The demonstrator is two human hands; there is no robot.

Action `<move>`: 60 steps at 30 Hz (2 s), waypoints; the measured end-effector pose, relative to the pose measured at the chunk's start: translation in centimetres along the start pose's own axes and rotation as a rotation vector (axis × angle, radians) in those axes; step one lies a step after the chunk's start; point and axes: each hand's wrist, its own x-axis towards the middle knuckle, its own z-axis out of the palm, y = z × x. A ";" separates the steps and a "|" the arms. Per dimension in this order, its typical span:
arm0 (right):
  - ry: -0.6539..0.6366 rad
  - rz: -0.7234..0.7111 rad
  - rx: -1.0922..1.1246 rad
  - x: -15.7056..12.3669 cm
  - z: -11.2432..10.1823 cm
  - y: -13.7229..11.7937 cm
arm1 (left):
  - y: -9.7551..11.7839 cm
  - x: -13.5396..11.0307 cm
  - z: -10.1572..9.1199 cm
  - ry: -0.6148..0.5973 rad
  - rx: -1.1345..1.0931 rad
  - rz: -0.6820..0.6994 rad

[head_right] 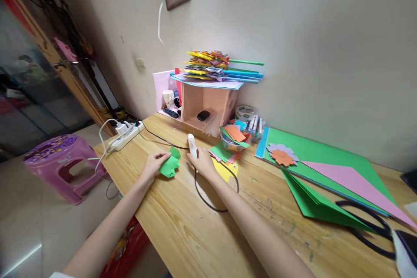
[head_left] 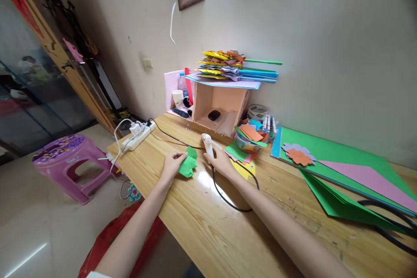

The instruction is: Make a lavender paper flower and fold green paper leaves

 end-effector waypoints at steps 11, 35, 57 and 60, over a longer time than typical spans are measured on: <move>0.002 -0.102 0.047 -2.2 -0.7 0.4 | -1.3 0.8 -0.9 0.119 0.019 0.017; -0.178 -0.146 0.171 -5.1 -0.4 0.2 | -1.5 -0.2 -0.8 0.078 0.102 0.112; -0.189 -0.116 0.218 -5.0 -0.2 0.1 | -2.1 -0.4 -0.5 0.021 0.188 0.172; -0.185 -0.117 0.221 -5.0 -0.2 0.3 | -2.1 -0.4 -0.5 0.015 0.192 0.174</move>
